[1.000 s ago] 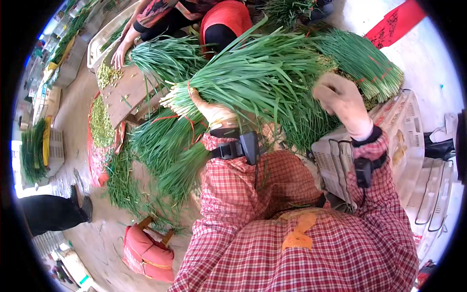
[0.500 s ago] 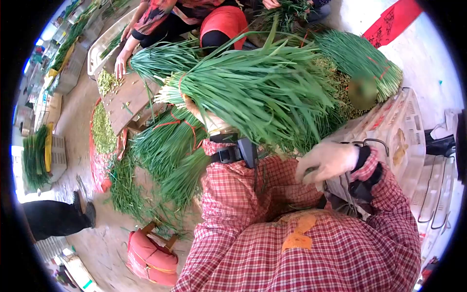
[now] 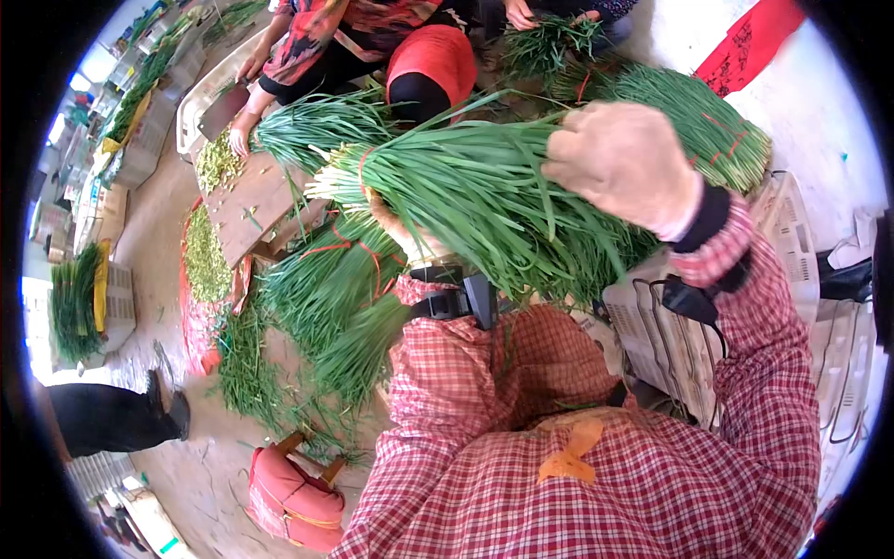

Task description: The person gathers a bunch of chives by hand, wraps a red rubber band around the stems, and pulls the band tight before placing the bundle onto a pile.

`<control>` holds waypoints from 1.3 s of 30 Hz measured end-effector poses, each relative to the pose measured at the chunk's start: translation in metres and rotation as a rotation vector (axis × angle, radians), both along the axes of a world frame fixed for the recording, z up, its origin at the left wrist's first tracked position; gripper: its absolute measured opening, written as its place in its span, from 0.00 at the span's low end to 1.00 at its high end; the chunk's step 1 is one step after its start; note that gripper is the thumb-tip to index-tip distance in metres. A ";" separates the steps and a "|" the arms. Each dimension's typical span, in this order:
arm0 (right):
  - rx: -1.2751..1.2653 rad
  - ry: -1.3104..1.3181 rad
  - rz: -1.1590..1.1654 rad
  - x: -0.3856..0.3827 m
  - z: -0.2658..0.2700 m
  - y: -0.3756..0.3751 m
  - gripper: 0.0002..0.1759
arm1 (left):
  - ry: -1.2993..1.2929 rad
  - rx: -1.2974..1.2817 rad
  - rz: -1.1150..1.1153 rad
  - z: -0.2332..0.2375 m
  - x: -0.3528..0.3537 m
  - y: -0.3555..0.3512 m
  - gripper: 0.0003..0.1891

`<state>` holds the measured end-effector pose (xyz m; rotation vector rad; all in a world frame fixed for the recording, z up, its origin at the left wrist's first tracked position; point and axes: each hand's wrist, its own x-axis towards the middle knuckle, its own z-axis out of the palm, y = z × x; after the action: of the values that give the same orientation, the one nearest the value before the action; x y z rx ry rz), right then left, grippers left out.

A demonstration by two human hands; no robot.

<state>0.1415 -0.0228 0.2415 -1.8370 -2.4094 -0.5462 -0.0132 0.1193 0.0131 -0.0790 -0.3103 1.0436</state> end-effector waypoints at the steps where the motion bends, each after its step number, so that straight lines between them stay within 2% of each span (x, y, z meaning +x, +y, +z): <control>1: -0.035 0.056 0.040 0.003 -0.013 0.008 0.14 | 0.081 0.004 -0.005 0.002 0.001 -0.002 0.30; 2: 0.099 0.647 0.057 0.019 -0.027 0.013 0.09 | 0.163 0.001 0.004 0.002 0.000 -0.004 0.29; 3: 0.104 0.884 -0.018 0.042 -0.021 0.018 0.11 | 0.245 -0.010 0.039 0.001 -0.004 -0.004 0.29; 4: 0.138 1.131 -0.079 0.064 -0.015 0.022 0.13 | 0.600 0.043 0.398 -0.004 0.000 0.000 0.35; 5: 0.084 1.069 -0.226 0.069 -0.003 0.021 0.15 | 0.571 0.047 0.393 -0.005 -0.001 -0.001 0.34; 6: 0.044 0.932 -0.192 0.051 0.006 0.021 0.19 | 0.542 0.050 0.387 -0.005 -0.002 -0.002 0.34; 7: 0.021 0.726 -0.235 0.079 -0.014 0.033 0.27 | 0.524 -0.007 0.286 -0.016 0.000 0.001 0.34; 8: -0.074 0.724 -0.199 0.073 -0.023 0.028 0.38 | 0.527 -0.049 0.290 0.024 -0.005 -0.013 0.32; 9: -0.199 0.650 -0.156 0.063 -0.026 0.026 0.52 | 0.415 -0.200 0.004 0.036 -0.007 -0.022 0.30; 11: -0.484 0.823 -0.211 0.045 -0.056 0.029 0.72 | 0.445 -0.198 -0.113 0.032 0.001 -0.026 0.28; 12: -0.604 1.270 -0.197 0.037 -0.091 0.023 0.73 | 0.536 -0.178 -0.125 0.041 -0.001 -0.033 0.26; 13: -0.734 1.298 -0.451 0.028 -0.104 0.017 0.71 | 0.629 -0.164 -0.135 0.051 -0.003 -0.036 0.25; 14: -0.664 1.379 -0.411 0.055 -0.162 0.005 0.66 | 0.596 -0.121 -0.113 0.031 0.010 -0.032 0.22; 15: -0.743 1.660 -0.299 0.036 -0.165 -0.001 0.60 | 0.567 -0.082 -0.092 0.010 0.022 -0.027 0.20; 16: -0.648 1.740 -0.251 0.035 -0.186 -0.007 0.55 | 0.658 -0.033 -0.013 0.019 0.015 -0.027 0.19; 17: -0.549 1.827 -0.214 0.038 -0.214 -0.012 0.50 | 0.623 0.019 -0.092 0.020 0.011 -0.026 0.20; 19: -0.351 1.616 -0.295 0.054 -0.237 -0.003 0.43 | 0.621 -0.001 -0.067 0.027 0.009 -0.028 0.22; 20: -0.405 1.739 -0.181 0.061 -0.227 -0.005 0.40 | 0.628 0.021 -0.055 0.015 0.013 -0.025 0.24; 21: -0.375 1.542 -0.105 0.055 -0.203 0.004 0.40 | 0.585 0.021 -0.044 0.018 0.011 -0.025 0.25; 22: -0.220 1.461 -0.127 0.052 -0.194 0.016 0.33 | 0.539 0.009 -0.032 0.024 0.009 -0.026 0.27; 23: -0.169 1.228 -0.071 0.061 -0.192 0.027 0.26 | 0.495 -0.008 -0.024 0.024 0.007 -0.026 0.28; 24: -0.093 0.999 -0.025 0.070 -0.191 0.038 0.21 | 0.482 -0.069 -0.021 0.006 0.019 -0.020 0.30; 25: -0.131 0.763 0.119 0.071 -0.174 0.056 0.17 | 0.465 -0.132 -0.017 -0.010 0.030 -0.015 0.32; 27: -0.114 0.329 0.448 0.072 -0.141 0.093 0.11 | 0.797 -0.339 -0.275 0.031 0.003 -0.031 0.32; 29: -0.315 0.728 0.087 0.092 -0.160 0.132 0.13 | 0.936 -0.096 -0.227 -0.043 0.065 -0.051 0.28; 30: -0.303 0.986 0.123 0.065 -0.153 0.152 0.16 | 1.003 0.020 -0.192 -0.079 0.096 -0.062 0.27; 31: -0.295 1.261 0.145 0.030 -0.144 0.161 0.19 | 1.255 0.418 -0.162 -0.105 0.125 -0.082 0.22; 32: -0.438 1.415 0.048 0.008 -0.131 0.172 0.23 | 1.472 0.832 -0.152 -0.127 0.153 -0.097 0.18; 33: -0.422 1.360 0.082 0.022 -0.144 0.192 0.23 | 1.651 1.285 -0.140 -0.141 0.164 -0.098 0.15; 34: -0.458 1.275 0.087 0.016 -0.147 0.211 0.23 | 1.600 1.284 -0.327 -0.041 0.074 -0.093 0.17; 35: -0.505 1.187 0.092 0.006 -0.142 0.231 0.23 | 1.508 1.327 -0.333 -0.029 0.075 -0.093 0.18; 36: -0.421 1.267 0.065 -0.026 -0.139 0.239 0.23 | 1.407 1.403 -0.381 -0.027 0.083 -0.092 0.18; 37: -0.562 1.353 0.013 -0.011 -0.152 0.267 0.23 | 1.381 1.461 -0.325 -0.024 0.086 -0.089 0.19; 38: -0.579 1.453 0.054 -0.033 -0.154 0.241 0.22 | 1.455 1.529 -0.307 -0.040 0.083 -0.112 0.20; 39: -0.627 1.520 0.063 -0.053 -0.135 0.233 0.22 | 1.491 1.568 -0.285 -0.033 0.079 -0.118 0.20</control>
<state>0.0886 0.2099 0.1061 -1.3031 -1.4671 1.2771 0.0656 0.0016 -0.0202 1.9077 0.3241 0.1383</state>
